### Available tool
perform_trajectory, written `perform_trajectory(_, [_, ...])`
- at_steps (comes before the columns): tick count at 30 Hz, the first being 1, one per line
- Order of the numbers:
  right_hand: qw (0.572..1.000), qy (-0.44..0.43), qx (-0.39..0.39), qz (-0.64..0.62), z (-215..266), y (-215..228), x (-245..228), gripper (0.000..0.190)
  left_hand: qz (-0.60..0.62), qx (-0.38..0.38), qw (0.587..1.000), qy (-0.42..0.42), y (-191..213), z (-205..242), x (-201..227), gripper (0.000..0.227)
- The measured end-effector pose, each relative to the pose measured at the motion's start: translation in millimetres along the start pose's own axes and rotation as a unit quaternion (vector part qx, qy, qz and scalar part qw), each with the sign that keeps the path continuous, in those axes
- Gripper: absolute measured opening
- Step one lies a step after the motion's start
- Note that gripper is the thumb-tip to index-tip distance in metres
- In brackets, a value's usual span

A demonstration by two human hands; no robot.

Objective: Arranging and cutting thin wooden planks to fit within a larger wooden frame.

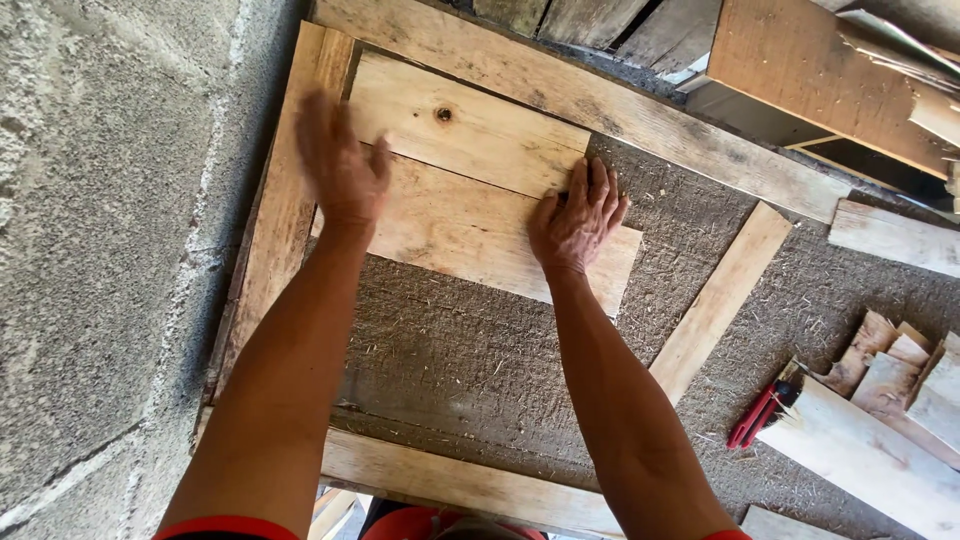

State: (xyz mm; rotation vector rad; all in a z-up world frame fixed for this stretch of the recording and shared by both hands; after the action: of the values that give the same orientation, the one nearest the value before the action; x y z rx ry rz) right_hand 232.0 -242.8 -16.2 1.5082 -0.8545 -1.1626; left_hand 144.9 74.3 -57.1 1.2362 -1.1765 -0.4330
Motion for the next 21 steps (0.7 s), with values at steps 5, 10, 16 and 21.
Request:
perform_trajectory(5, [1.000,-0.003,-0.002,-0.007,0.1,3.5,-3.8,0.061,-0.036,0.019,0.993,0.113,13.5,-7.1,-36.4,0.063])
perform_trajectory(10, [1.000,-0.011,-0.004,-0.001,-1.2,0.2,-1.9,0.062,0.010,0.020,0.997,0.070,16.7,2.7,-36.0,0.055])
perform_trajectory(16, [1.000,-0.015,-0.008,-0.009,-0.8,-2.2,-2.1,0.062,0.008,0.007,0.999,0.033,24.5,6.3,-33.4,0.055])
perform_trajectory(21, [1.000,-0.026,-0.010,0.006,-1.4,-5.9,1.1,0.064,-0.012,-0.038,0.999,0.017,36.7,4.3,-29.4,0.050])
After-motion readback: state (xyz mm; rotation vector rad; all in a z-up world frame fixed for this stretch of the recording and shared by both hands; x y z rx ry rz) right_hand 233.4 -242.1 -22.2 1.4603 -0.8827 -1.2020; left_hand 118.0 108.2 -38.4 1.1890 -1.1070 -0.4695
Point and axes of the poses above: each hand's wrist, its own z-axis away from the middle knuckle, its own y-axis out of the back of the hand, x = y × z, the point moved 3 cm from there along -z, towards the middle knuckle, and after that the axes turned 11 degrees about -x, right-handed, at the moved point
